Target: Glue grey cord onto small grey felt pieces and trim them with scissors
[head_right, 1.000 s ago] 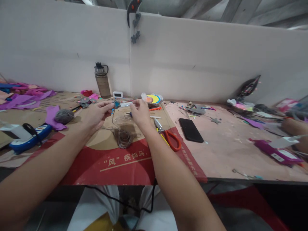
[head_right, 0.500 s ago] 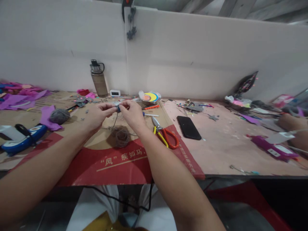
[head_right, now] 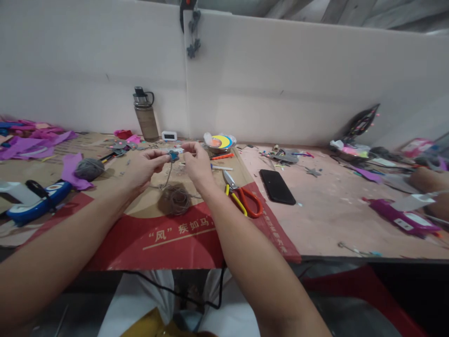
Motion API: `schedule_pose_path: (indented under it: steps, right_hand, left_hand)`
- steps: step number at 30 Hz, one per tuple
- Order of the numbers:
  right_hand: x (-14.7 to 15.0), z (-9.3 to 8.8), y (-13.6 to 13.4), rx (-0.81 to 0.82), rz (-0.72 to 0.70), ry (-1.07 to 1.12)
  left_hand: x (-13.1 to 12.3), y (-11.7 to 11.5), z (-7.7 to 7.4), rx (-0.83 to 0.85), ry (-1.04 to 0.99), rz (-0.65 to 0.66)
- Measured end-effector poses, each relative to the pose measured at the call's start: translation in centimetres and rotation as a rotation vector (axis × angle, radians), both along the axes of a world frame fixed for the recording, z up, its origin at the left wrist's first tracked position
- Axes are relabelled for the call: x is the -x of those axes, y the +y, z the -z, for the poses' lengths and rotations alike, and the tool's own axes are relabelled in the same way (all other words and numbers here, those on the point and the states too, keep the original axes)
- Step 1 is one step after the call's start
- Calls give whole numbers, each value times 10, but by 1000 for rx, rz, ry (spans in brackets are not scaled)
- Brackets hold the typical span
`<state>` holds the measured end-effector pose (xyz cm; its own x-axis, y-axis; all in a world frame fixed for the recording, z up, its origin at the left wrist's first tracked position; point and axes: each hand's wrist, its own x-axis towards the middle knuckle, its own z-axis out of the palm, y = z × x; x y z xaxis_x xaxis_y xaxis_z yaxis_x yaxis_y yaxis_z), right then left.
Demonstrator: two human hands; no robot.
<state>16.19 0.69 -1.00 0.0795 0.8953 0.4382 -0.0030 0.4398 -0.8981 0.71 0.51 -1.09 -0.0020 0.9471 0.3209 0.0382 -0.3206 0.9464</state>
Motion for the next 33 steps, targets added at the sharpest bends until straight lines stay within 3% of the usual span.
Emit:
schedule_pose_path:
  steps: [7,13,15,24,33]
  right_hand:
    - [2,8,4,36,83,32]
    - [22,10,-12,158,-219,113]
    - [25,11,-15,179,-254,135]
    - [13,9,-10,68,26,-104]
    - [13,3,-17,92,-13,13]
  left_hand:
    - [-3,-3,-3,25,-139,14]
    - [-4,-3,-3,9,-150,-2]
    - [-4,-3,-2,-15,-160,1]
    - [-8,-10,-5,29,-154,38]
    - [-8,-14,-7,113,-184,148]
